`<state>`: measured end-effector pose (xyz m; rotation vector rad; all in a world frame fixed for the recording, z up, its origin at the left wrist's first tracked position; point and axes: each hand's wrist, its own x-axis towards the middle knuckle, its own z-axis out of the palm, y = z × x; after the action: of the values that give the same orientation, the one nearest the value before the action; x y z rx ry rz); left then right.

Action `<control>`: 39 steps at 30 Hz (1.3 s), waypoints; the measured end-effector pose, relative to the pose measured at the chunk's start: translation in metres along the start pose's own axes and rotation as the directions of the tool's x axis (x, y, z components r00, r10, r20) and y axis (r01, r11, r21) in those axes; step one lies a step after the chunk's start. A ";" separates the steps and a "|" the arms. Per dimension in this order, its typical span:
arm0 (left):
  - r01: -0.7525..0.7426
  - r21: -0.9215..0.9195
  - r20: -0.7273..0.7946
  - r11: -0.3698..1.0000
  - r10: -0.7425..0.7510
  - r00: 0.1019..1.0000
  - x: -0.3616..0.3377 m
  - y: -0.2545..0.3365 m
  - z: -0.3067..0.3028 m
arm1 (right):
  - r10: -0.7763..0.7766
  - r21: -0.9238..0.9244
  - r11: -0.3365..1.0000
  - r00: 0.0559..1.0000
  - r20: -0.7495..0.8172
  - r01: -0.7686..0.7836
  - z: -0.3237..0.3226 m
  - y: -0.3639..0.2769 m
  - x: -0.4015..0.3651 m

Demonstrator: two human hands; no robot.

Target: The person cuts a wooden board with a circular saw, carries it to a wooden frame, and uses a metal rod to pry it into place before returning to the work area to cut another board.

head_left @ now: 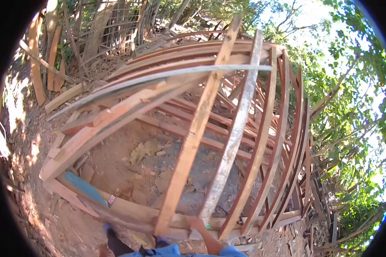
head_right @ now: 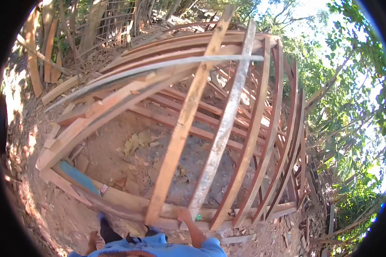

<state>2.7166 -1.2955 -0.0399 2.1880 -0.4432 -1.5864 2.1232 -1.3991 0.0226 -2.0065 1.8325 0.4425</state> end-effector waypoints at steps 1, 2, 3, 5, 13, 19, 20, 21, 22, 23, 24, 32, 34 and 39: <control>-0.016 0.011 0.037 1.000 0.016 0.999 0.025 0.024 -0.009 | -0.061 -0.147 0.986 0.988 0.143 0.082 0.001 -0.025 -0.012; -0.027 0.021 0.076 0.999 0.025 0.997 0.048 0.047 -0.014 | 0.088 0.160 0.985 0.984 -0.152 -0.063 0.008 -0.059 -0.038; -0.032 0.026 0.113 0.999 0.029 0.993 0.065 0.066 -0.019 | -0.126 -0.176 0.969 0.961 0.245 0.172 0.031 -0.062 -0.040; -0.035 0.045 0.167 0.998 0.027 0.986 0.097 0.097 -0.027 | 0.089 0.195 0.967 0.936 0.340 -0.163 0.024 -0.113 -0.069; -0.023 0.182 0.299 0.983 -0.033 0.954 0.143 0.126 -0.027 | 0.381 0.633 0.477 0.793 0.476 -0.609 -0.061 -0.228 -0.098; -0.177 0.352 0.375 0.919 0.034 0.926 0.118 0.144 -0.001 | 0.289 0.703 0.464 0.843 0.454 -0.538 -0.051 -0.219 -0.107; -0.224 0.387 0.398 0.895 0.057 0.916 0.107 0.144 0.009 | 0.277 0.702 0.489 0.855 0.438 -0.518 -0.041 -0.212 -0.112; -0.280 0.421 0.417 0.863 0.090 0.904 0.098 0.144 0.018 | 0.271 0.716 0.493 0.869 0.413 -0.494 -0.012 -0.196 -0.114; -0.345 0.449 0.446 0.824 0.128 0.886 0.090 0.143 0.027 | 0.265 0.730 0.498 0.883 0.388 -0.469 0.021 -0.179 -0.116; -0.426 0.476 0.480 0.769 0.178 0.859 0.084 0.141 0.038 | 0.258 0.742 0.502 0.896 0.362 -0.444 0.054 -0.161 -0.119; -0.510 0.499 0.521 0.701 0.227 0.823 0.079 0.137 0.043 | 0.248 0.758 0.510 0.914 0.322 -0.406 0.086 -0.144 -0.126; -0.623 0.476 0.602 0.621 0.287 0.746 0.018 0.155 0.139 | 0.608 0.796 -0.542 0.528 0.593 -0.270 0.110 -0.063 -0.301; -0.627 0.345 0.645 0.698 0.309 0.699 0.024 0.152 0.178 | 0.643 0.752 -0.608 0.400 0.654 -0.253 0.134 -0.047 -0.326; -0.529 0.588 0.623 0.613 0.074 0.778 -0.094 0.182 0.218 | 0.640 0.704 -0.684 0.304 0.705 -0.193 0.156 -0.056 -0.363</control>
<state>2.4765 -1.4387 0.0673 1.8666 -1.8625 -2.0183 2.1481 -1.0028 0.0634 0.5687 2.0023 -1.0498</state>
